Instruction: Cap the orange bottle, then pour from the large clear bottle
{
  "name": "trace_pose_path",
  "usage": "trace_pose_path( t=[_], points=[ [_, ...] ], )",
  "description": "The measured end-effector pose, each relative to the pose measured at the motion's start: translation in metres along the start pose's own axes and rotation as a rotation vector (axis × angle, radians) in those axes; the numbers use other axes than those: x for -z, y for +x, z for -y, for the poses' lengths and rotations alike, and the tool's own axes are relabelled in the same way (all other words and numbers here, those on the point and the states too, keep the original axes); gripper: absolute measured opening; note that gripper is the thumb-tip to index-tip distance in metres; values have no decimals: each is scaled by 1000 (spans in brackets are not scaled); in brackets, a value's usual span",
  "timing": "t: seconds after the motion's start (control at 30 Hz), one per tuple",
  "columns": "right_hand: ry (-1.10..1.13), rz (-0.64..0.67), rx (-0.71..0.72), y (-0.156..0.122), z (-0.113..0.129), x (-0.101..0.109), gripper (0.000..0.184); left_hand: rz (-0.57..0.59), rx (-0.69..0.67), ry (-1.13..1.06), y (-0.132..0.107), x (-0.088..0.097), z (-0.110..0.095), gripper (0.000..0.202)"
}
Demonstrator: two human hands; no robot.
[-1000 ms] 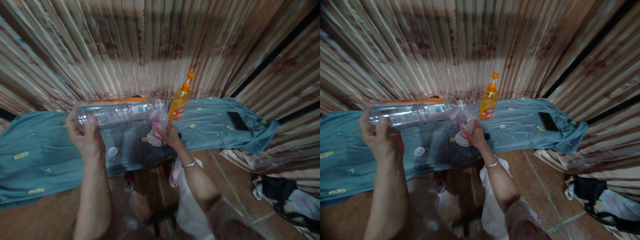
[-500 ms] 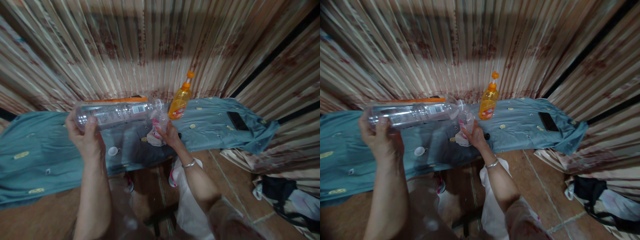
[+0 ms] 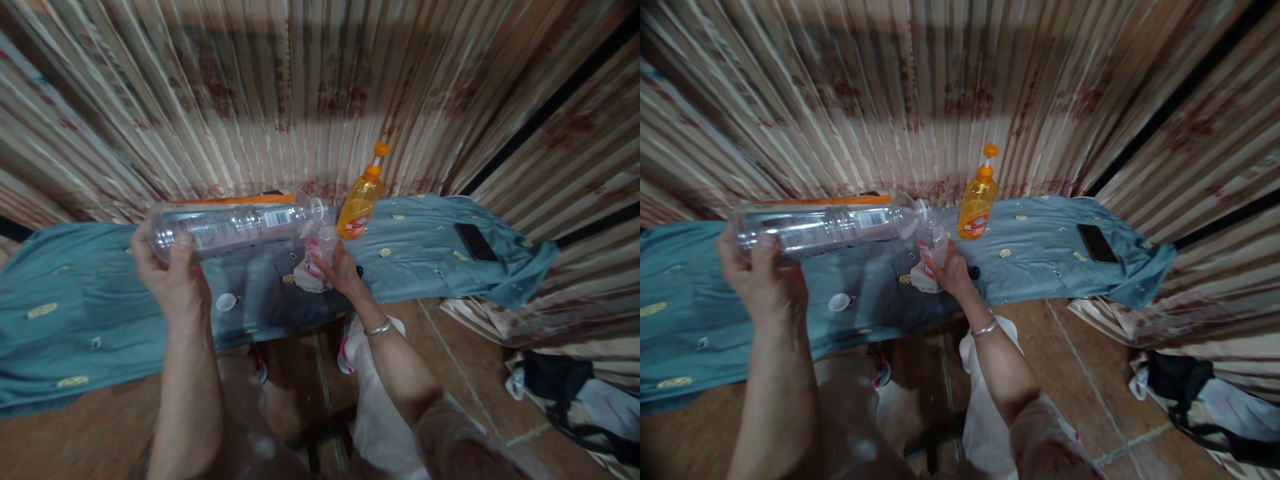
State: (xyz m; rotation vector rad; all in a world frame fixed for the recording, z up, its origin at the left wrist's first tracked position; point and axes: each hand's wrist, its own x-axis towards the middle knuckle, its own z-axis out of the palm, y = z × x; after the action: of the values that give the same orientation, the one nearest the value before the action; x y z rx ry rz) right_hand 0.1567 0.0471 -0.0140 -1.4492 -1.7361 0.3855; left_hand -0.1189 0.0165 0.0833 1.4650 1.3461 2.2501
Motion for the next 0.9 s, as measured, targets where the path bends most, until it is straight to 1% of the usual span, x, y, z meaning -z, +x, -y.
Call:
trace_pose_path(
  t=[0.1, 0.17, 0.23, 0.37, 0.53, 0.67, 0.8, 0.9],
  points=[
    [-22, 10, -21, 0, 2, 1, 58, -9, -21, -36, 2, -1, 8, 50],
    [-35, 14, -32, 0, 3, 1, 58, -39, -35, -84, 3, -3, 13, 61],
    [-25, 12, -37, 0, 3, 1, 58, -69, -39, -118, 3, -5, 16, 65],
    [17, -5, -33, -1, 3, 0, 57, -77, -28, -106, 2, -4, 13, 64],
    [-11, 8, -37, -1, 4, 1, 59, -23, 32, -7, 2, -2, 5, 52],
    [-19, 15, -47, 0, 4, 1, 60, -58, -7, -48, 2, -2, 5, 58],
    [-25, -4, -20, 0, 3, 0, 61, -15, -7, 30, 2, 0, 6, 46],
    [-14, -6, -17, 0, 2, 0, 60, -4, -39, 67, 2, 1, 6, 46]
  ],
)
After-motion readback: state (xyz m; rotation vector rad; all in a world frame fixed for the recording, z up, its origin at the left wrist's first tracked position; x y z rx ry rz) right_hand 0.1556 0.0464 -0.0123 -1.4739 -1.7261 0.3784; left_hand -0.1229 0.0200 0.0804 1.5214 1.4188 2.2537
